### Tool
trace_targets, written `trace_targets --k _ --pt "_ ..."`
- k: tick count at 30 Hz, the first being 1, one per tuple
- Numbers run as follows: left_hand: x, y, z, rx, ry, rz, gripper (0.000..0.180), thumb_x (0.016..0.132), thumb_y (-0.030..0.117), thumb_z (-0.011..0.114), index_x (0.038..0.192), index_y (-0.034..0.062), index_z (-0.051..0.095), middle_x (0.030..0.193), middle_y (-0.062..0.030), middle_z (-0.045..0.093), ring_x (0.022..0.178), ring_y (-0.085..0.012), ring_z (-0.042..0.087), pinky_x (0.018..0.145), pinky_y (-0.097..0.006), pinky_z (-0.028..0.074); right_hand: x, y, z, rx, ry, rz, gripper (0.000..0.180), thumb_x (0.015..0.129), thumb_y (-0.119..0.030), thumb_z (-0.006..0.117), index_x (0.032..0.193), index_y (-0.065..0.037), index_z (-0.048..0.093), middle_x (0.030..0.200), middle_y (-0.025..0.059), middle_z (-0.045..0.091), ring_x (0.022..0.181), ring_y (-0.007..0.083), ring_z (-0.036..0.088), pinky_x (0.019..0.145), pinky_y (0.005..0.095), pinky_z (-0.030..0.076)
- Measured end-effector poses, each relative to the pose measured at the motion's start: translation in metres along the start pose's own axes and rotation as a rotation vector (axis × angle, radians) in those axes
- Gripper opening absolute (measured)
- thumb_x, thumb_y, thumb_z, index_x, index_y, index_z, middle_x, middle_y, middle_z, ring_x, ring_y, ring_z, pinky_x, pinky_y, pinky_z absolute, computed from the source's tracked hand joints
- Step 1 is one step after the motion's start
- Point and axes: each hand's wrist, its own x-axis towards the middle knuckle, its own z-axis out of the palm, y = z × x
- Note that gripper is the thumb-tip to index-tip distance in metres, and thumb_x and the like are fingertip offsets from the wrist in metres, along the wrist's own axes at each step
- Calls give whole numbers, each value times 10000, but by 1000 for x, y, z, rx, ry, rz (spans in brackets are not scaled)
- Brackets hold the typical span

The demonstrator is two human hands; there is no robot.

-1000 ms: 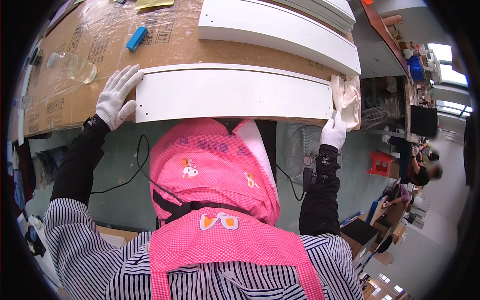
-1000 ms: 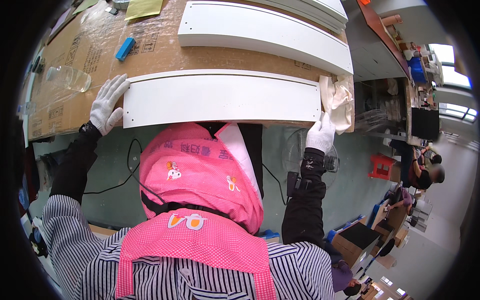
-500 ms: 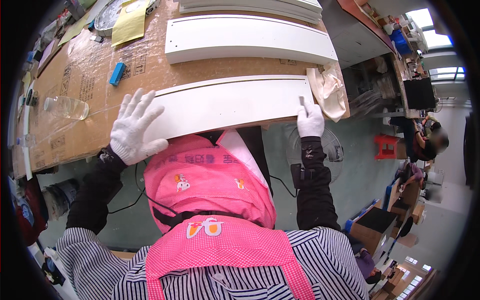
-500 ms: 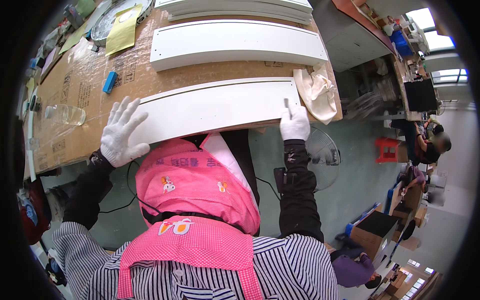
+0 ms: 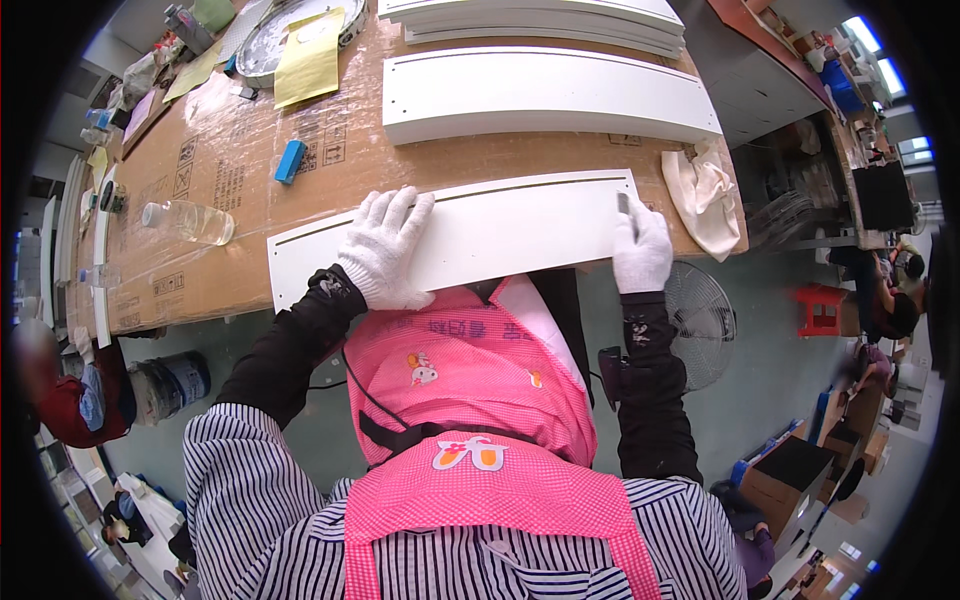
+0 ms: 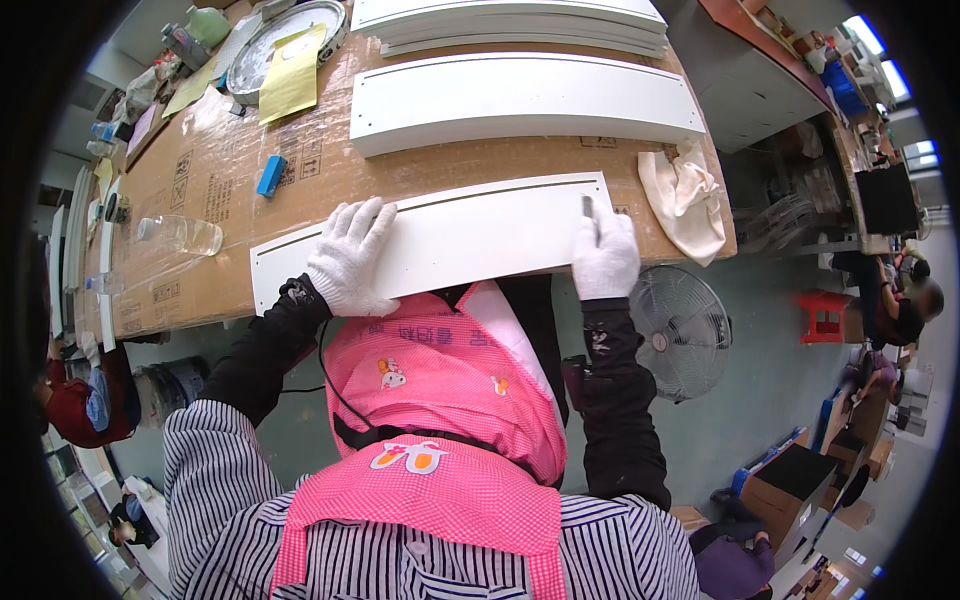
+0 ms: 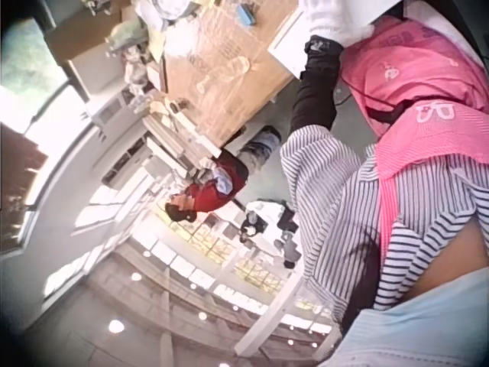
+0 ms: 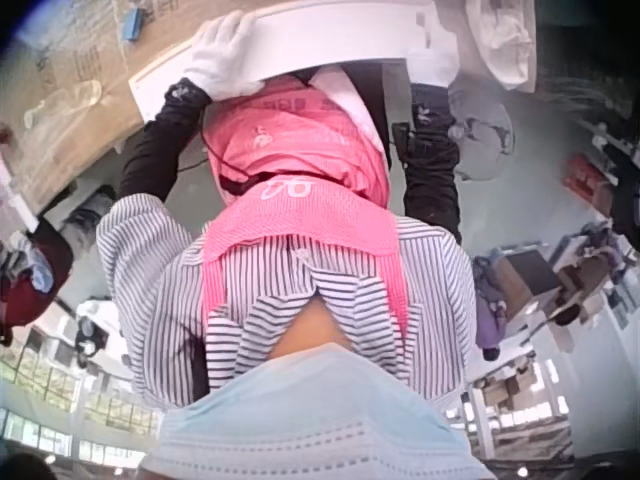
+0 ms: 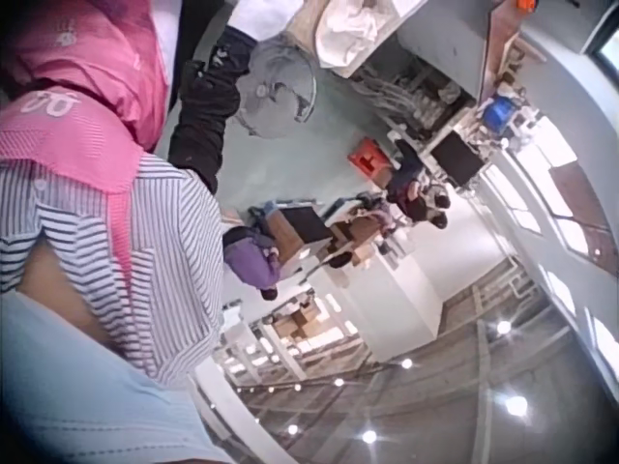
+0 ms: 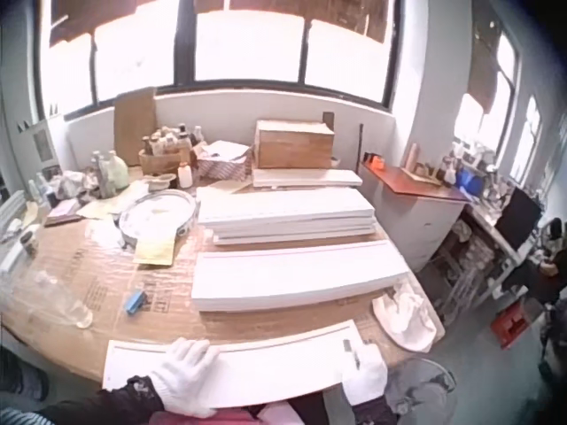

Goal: Scraping, wiping, and applying finishing material to the edges of white furniture panels at a workshop bench.

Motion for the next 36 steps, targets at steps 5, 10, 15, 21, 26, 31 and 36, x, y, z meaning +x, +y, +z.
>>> trace_targets --k 5,10,15,21,26,31,36 --pt "-35 -27 -3 50 -5 -51 1299 516 474 885 1518 -110 299 1518 -299 397 1438 -476 359 1238 -564 265 -35 -177 112 64 -259 -240 326 907 -268 670 1196 -121 704 1061 154 666 1013 311 683 813 433 579" --pt "-53 -49 -6 32 46 -9 1255 520 497 851 1500 -98 340 1507 -288 412 1420 -468 388 1222 -583 271 -32 -193 133 -41 -389 -202 308 902 -226 653 1195 -132 642 1059 101 641 841 304 723 667 440 591" --pt "-56 -54 -1 15 38 -27 1271 521 497 848 1527 -69 316 1531 -280 389 1435 -471 375 1231 -583 256 55 -37 64 -238 -110 131 277 954 -290 625 1196 -179 701 1013 130 658 883 346 706 755 490 569" --pt "-54 -53 -3 -6 45 -22 1256 522 479 845 1526 -62 320 1556 -283 366 1468 -461 348 1232 -582 258 91 36 30 362 -203 -109 290 945 -103 700 1229 -58 732 949 112 682 851 229 678 785 310 550" --pt "-53 -52 -4 19 28 -27 1268 516 472 844 1533 -60 307 1554 -283 367 1463 -461 355 1233 -575 263 99 14 45 138 -341 -569 302 882 -52 728 1171 -134 760 911 46 671 837 233 670 757 335 557" --pt "-53 -51 -2 6 40 -25 1242 532 441 841 1537 -54 304 1548 -284 376 1453 -462 368 1234 -574 265 98 18 38 71 -314 -800 396 799 -1 690 1146 -176 770 849 34 633 794 245 636 739 362 548" --pt "-52 -49 -1 0 64 -24 1207 540 405 831 1532 -53 318 1539 -286 387 1444 -469 378 1228 -577 275 57 28 5 162 -381 -805 400 784 14 667 1136 -146 769 813 40 618 764 245 639 712 364 545"
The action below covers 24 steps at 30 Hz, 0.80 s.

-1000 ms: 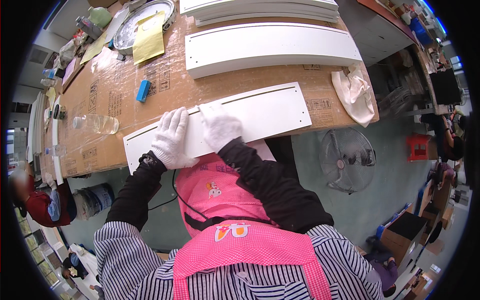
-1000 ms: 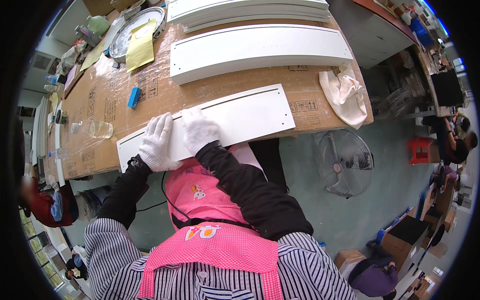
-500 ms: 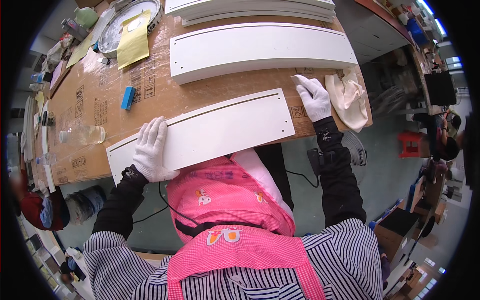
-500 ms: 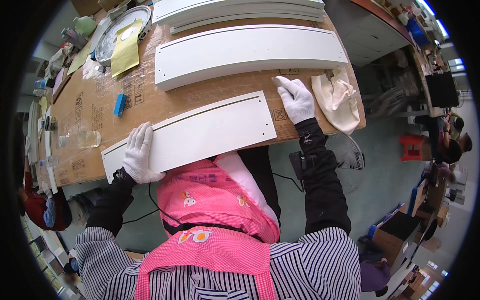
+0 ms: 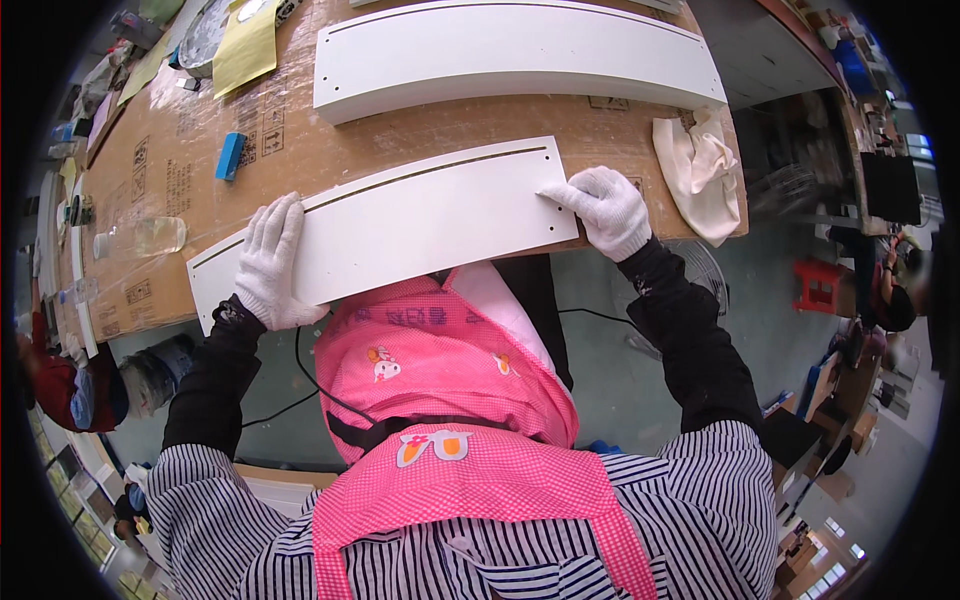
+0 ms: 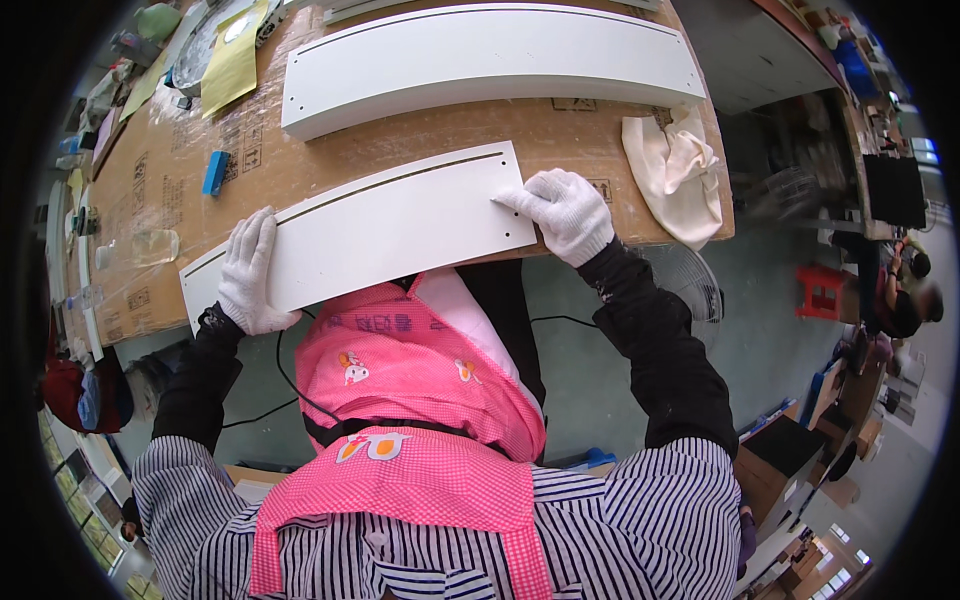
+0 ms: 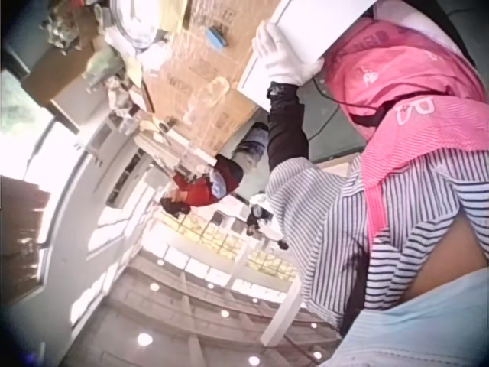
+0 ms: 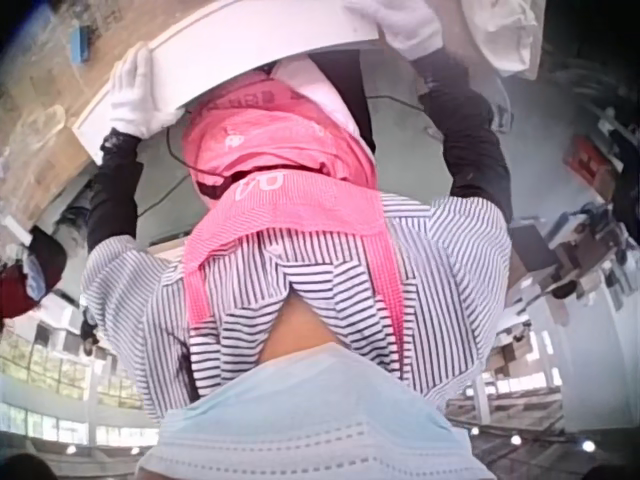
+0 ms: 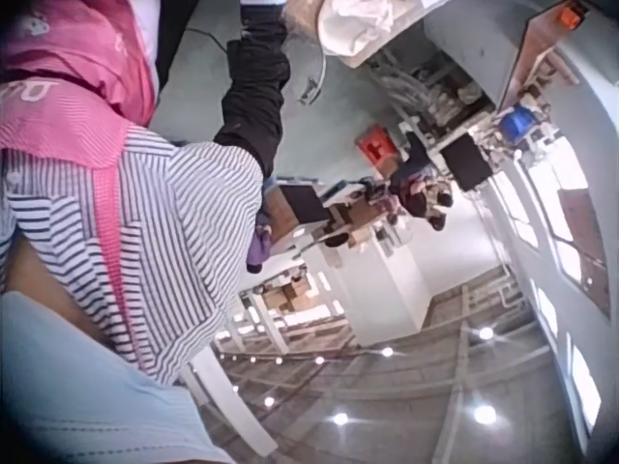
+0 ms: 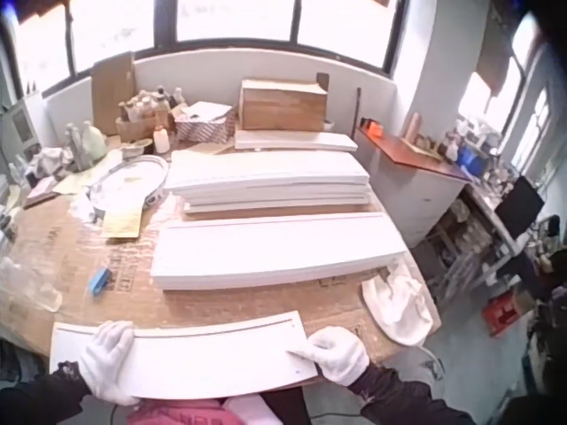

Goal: Scraping, wiping, and applying finishing material to the edges of white furniture panels at a workshop bench.

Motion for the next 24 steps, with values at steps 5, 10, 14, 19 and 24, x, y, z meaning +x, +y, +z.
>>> trace_targets --k 5,10,14,19,24 --pt "0 0 0 -3 26 10 1237 473 341 797 1551 -45 327 1538 -296 406 1437 -489 387 1219 -579 305 -50 -49 -25 2 -177 -17 415 781 5 678 1175 -110 741 788 47 628 712 256 643 634 379 526" --pt "18 17 2 -39 55 -3 1138 560 400 828 1493 -67 373 1486 -291 428 1396 -490 412 1212 -579 309 -72 -87 -13 99 328 485 469 830 124 680 1258 -62 728 906 50 661 828 186 642 752 291 519" --pt "62 58 20 -37 95 -15 1145 551 434 848 1472 -80 400 1484 -291 429 1397 -505 403 1214 -567 323 -53 -62 -3 -89 414 781 313 925 -24 704 1226 -101 749 935 65 646 858 212 664 789 306 535" --pt "86 84 33 -47 85 -28 1155 681 587 818 1531 -47 360 1580 -290 349 1483 -465 327 1240 -556 276 -15 -25 11 -634 292 892 186 898 -193 742 1075 -154 783 993 65 662 920 264 669 793 375 570" --pt "17 22 6 -209 373 -128 703 953 443 677 1470 -5 509 1554 -268 443 1474 -440 382 1229 -530 281 12 -87 62 -508 74 862 234 896 -212 733 1113 -131 766 1036 85 656 914 295 680 740 404 591"
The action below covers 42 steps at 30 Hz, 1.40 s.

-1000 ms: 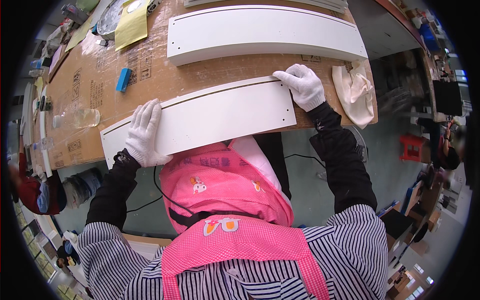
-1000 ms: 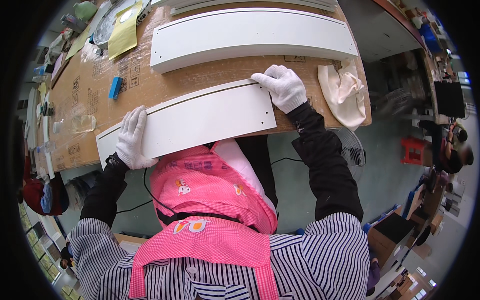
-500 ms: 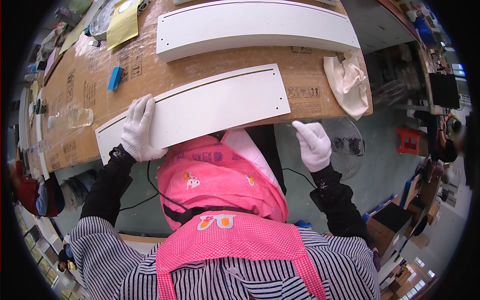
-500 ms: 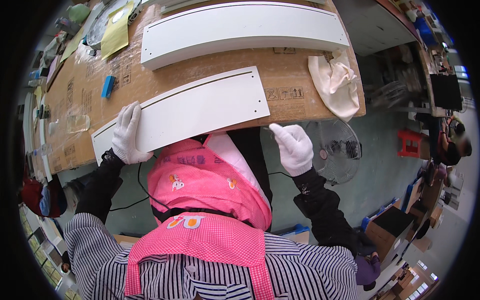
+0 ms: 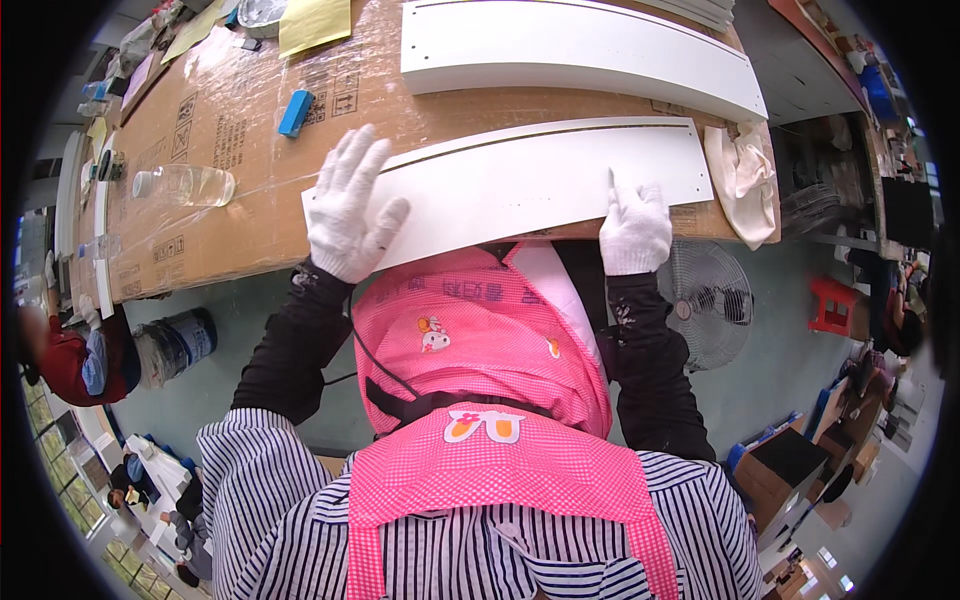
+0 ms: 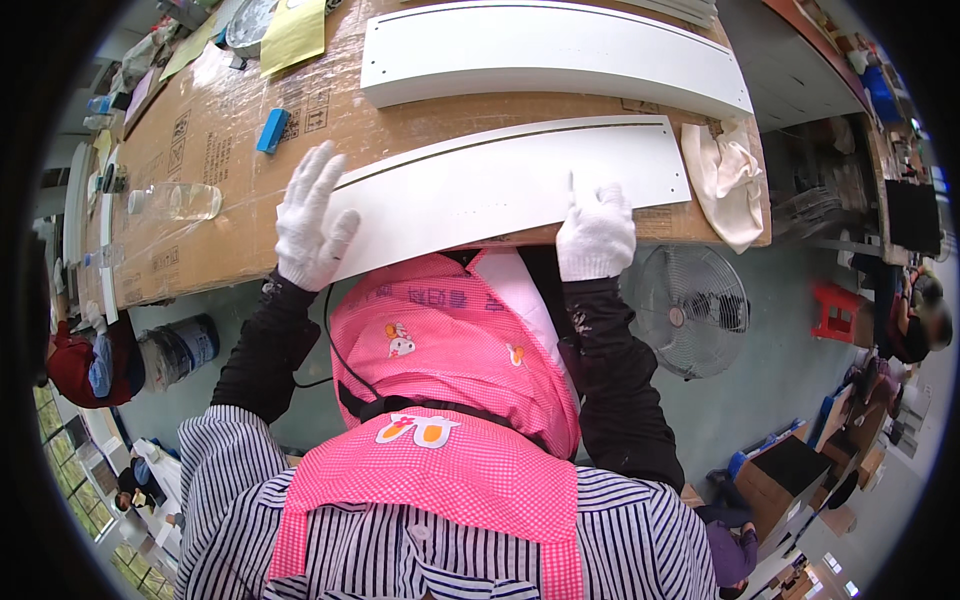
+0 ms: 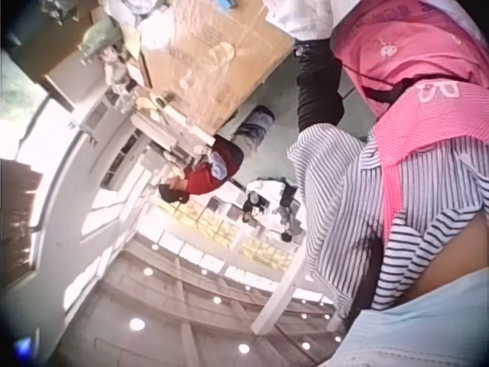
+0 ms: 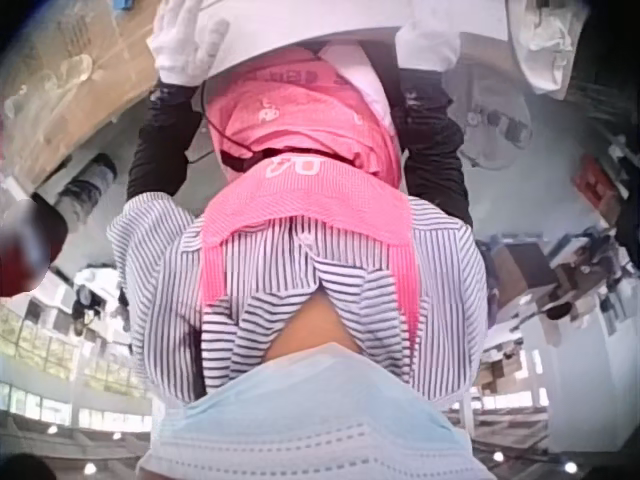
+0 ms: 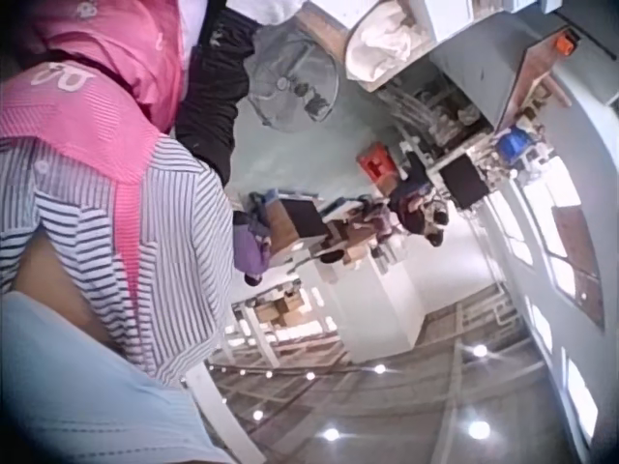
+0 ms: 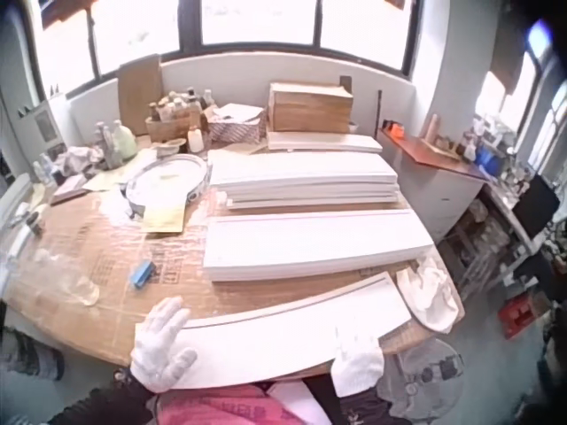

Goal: Scraping, wiping, and applying finishing material to the edges of white furniture panels at a workshop bench.

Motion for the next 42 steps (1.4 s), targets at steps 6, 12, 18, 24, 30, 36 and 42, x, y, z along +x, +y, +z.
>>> trace_targets --k 6,12,18,24,30,36,42 --pt "-70 -98 -72 152 197 -325 433 1013 232 612 1388 17 601 1471 -211 557 1411 -359 487 1186 -460 372 -59 -143 -8 270 -32 -566 395 831 -119 629 1217 -129 712 963 67 624 848 274 646 652 395 550" --pt "-95 -138 -84 278 -46 -205 427 985 223 627 1374 48 609 1454 -176 578 1356 -380 526 1150 -461 417 -83 -202 -29 765 -463 -996 325 885 -122 658 1206 -170 674 906 68 637 792 269 677 648 397 569" --pt "-98 -146 -76 332 18 -150 484 953 231 635 1403 63 585 1478 -164 559 1366 -385 509 1160 -472 398 47 -47 -19 229 -14 69 370 924 -141 644 1286 -94 708 1051 206 681 911 330 706 813 433 570" --pt "-99 -148 -75 300 0 -189 509 956 259 618 1429 77 566 1510 -161 526 1392 -392 475 1175 -476 378 -29 -161 15 269 -104 -450 431 844 -80 655 1272 -117 690 944 113 628 817 305 657 650 427 558" --pt "-96 -143 -78 324 -7 -186 516 951 252 619 1435 81 563 1513 -160 523 1392 -392 473 1178 -483 374 -93 -284 -4 929 -559 -842 285 859 -90 670 1143 -96 696 923 138 632 797 348 659 712 453 557" --pt "-98 -144 -74 313 19 -198 521 931 247 643 1420 80 575 1496 -163 537 1385 -392 483 1177 -484 376 34 -132 -5 417 -70 -70 323 925 -112 626 1234 -65 708 1008 161 661 907 322 693 809 423 570" --pt "-97 -143 -75 326 32 -202 501 927 240 648 1398 80 588 1480 -160 550 1383 -380 490 1172 -482 380 -23 -241 33 422 -9 -474 303 911 -140 669 1208 -87 687 971 125 629 877 320 678 751 436 569"
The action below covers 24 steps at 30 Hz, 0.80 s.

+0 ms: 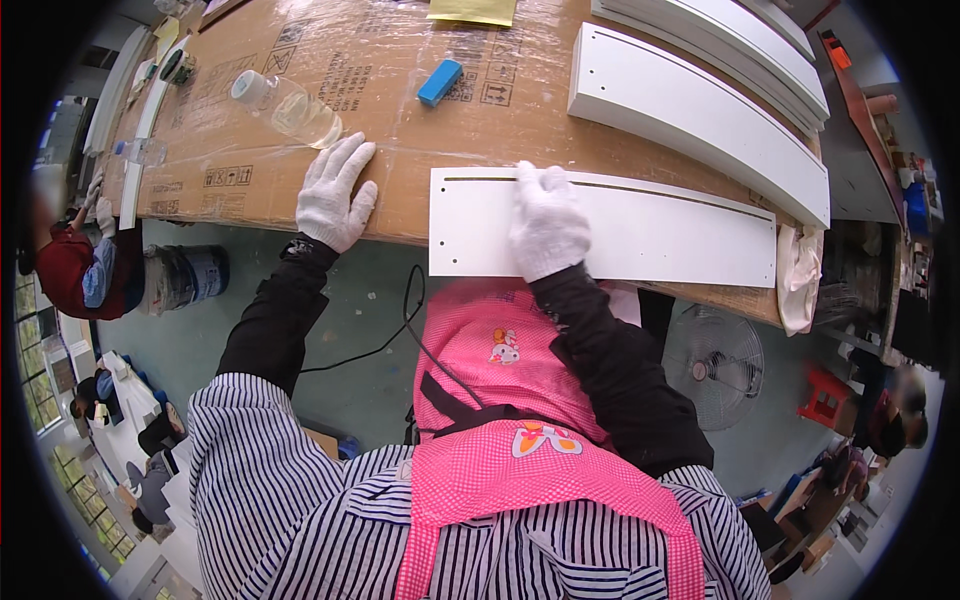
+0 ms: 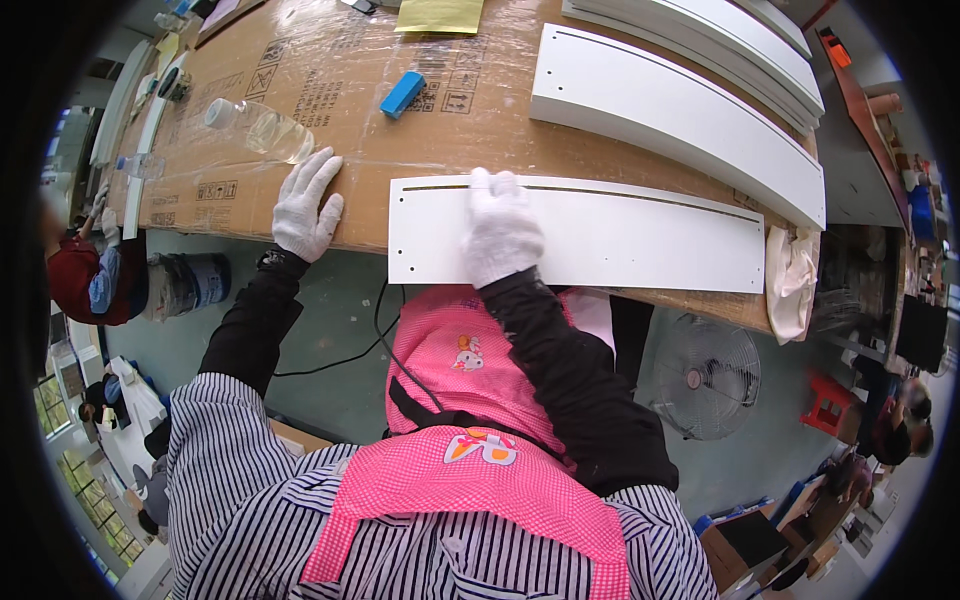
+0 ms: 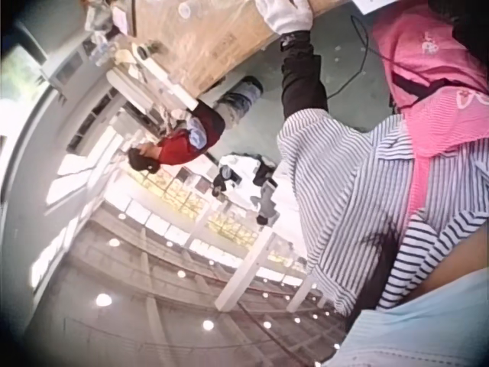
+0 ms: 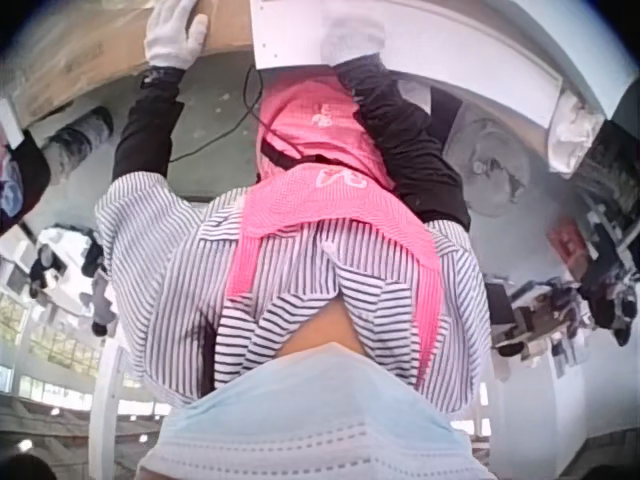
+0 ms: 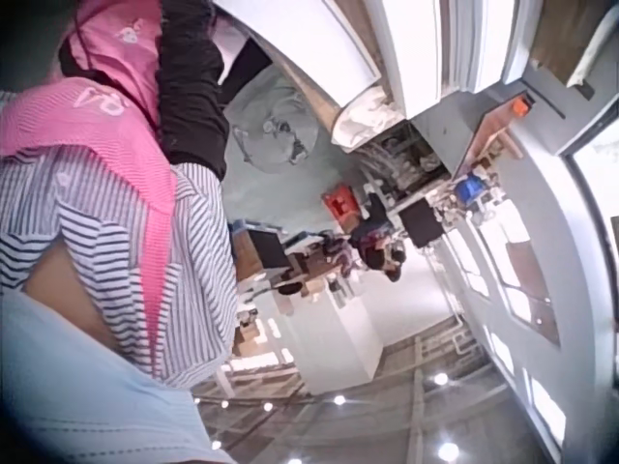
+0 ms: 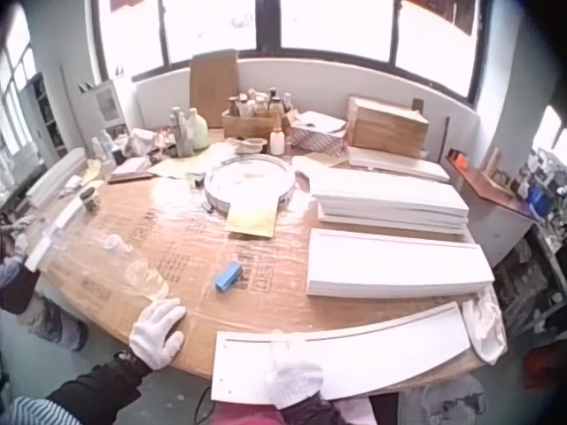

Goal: Scraping, wiping, and applying finishing material to the edges of white furniture panels at a workshop bench.

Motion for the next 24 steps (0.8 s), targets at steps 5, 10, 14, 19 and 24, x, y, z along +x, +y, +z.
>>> trace_targets --k 5,10,14,19,24 --pt "0 1 -1 2 5 5 507 925 245 648 1402 85 583 1475 -156 554 1377 -375 496 1173 -482 379 -3 -79 19 495 -487 -245 267 894 -127 679 1156 -81 685 963 142 651 874 361 677 759 445 565" --pt "-1 -1 2 -18 12 -13 514 915 249 656 1396 86 582 1479 -153 548 1378 -371 490 1170 -481 381 4 24 -39 264 -34 190 370 885 -77 673 1254 -84 689 1040 151 684 899 330 696 766 413 571" --pt "-2 -2 2 -8 0 -24 528 901 269 672 1389 87 588 1478 -156 548 1381 -378 485 1171 -481 380 17 24 -18 -60 -98 178 304 913 -110 670 1215 -102 699 970 121 631 845 307 677 720 403 566" --pt "-2 0 0 -7 0 -50 525 893 275 684 1375 83 602 1473 -147 556 1382 -372 487 1171 -474 386 25 -60 31 38 -125 -212 283 806 -80 667 1078 -99 592 1005 102 570 947 281 647 709 423 569" --pt "-1 1 -1 -17 42 -40 520 883 277 692 1358 81 611 1456 -143 572 1369 -367 501 1160 -473 402 22 -53 19 352 -455 -483 292 847 -81 661 1136 -115 629 979 105 601 849 317 663 698 426 563"
